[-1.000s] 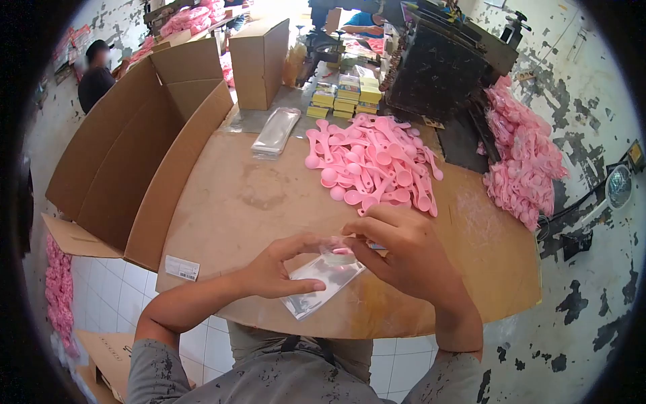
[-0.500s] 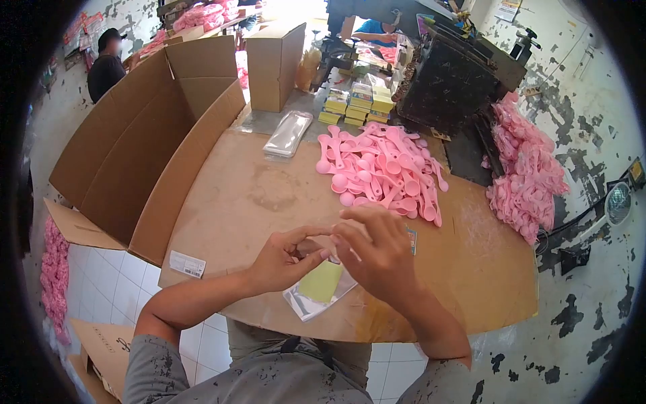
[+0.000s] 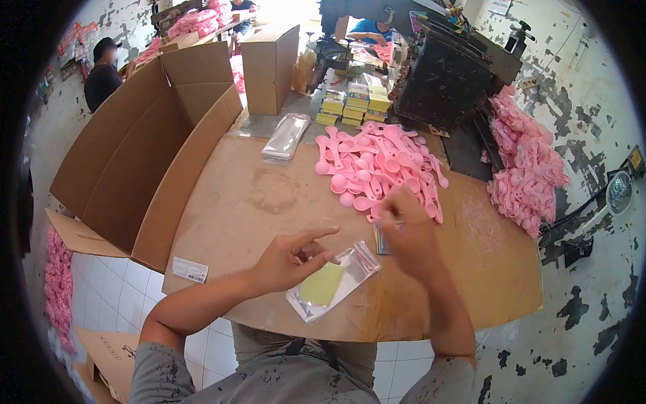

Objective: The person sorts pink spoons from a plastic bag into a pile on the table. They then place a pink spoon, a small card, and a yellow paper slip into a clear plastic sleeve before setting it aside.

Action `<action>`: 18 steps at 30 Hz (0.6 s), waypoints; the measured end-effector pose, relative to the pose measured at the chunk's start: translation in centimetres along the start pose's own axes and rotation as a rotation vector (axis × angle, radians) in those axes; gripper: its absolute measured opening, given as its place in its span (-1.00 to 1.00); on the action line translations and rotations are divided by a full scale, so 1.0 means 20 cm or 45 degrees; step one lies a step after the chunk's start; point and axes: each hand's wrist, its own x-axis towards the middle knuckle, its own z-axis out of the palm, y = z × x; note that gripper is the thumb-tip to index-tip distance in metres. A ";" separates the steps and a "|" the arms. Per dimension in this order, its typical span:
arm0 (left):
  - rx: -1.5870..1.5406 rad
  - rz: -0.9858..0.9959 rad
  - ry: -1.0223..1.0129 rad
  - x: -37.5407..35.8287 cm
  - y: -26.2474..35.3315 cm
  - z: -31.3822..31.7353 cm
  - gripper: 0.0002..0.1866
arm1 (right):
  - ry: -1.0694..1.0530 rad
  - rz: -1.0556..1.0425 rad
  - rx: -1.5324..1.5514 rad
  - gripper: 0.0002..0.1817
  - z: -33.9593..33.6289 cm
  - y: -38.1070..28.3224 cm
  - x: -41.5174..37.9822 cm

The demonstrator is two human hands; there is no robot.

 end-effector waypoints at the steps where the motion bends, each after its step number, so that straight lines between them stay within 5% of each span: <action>1: -0.155 -0.040 0.028 0.01 -0.05 0.01 -0.49 | -0.164 0.270 0.358 -0.92 -0.13 0.04 -0.03; 3: -0.380 -0.128 0.058 0.01 -0.08 0.01 -0.51 | -0.326 0.272 0.820 -0.87 -0.46 0.20 -0.19; 7: -0.557 -0.228 0.067 0.03 -0.06 -0.02 -0.54 | -0.125 0.002 1.474 -0.75 -1.01 0.81 -0.41; 12: -0.571 -0.248 0.119 0.05 -0.05 -0.01 -0.60 | 0.403 0.414 -0.737 -0.54 -0.93 0.88 -0.63; 14: -0.586 -0.292 0.137 0.05 -0.07 -0.01 -0.62 | 0.524 0.359 -1.143 -0.46 -0.87 0.81 -0.56; 16: -0.602 -0.350 0.129 0.05 -0.10 -0.02 -0.63 | 0.577 0.174 -1.058 -0.42 -0.66 0.53 -0.43; 18: -0.601 -0.344 0.102 0.06 -0.10 -0.02 -0.64 | 0.398 0.219 -0.426 -0.56 -0.43 0.33 -0.31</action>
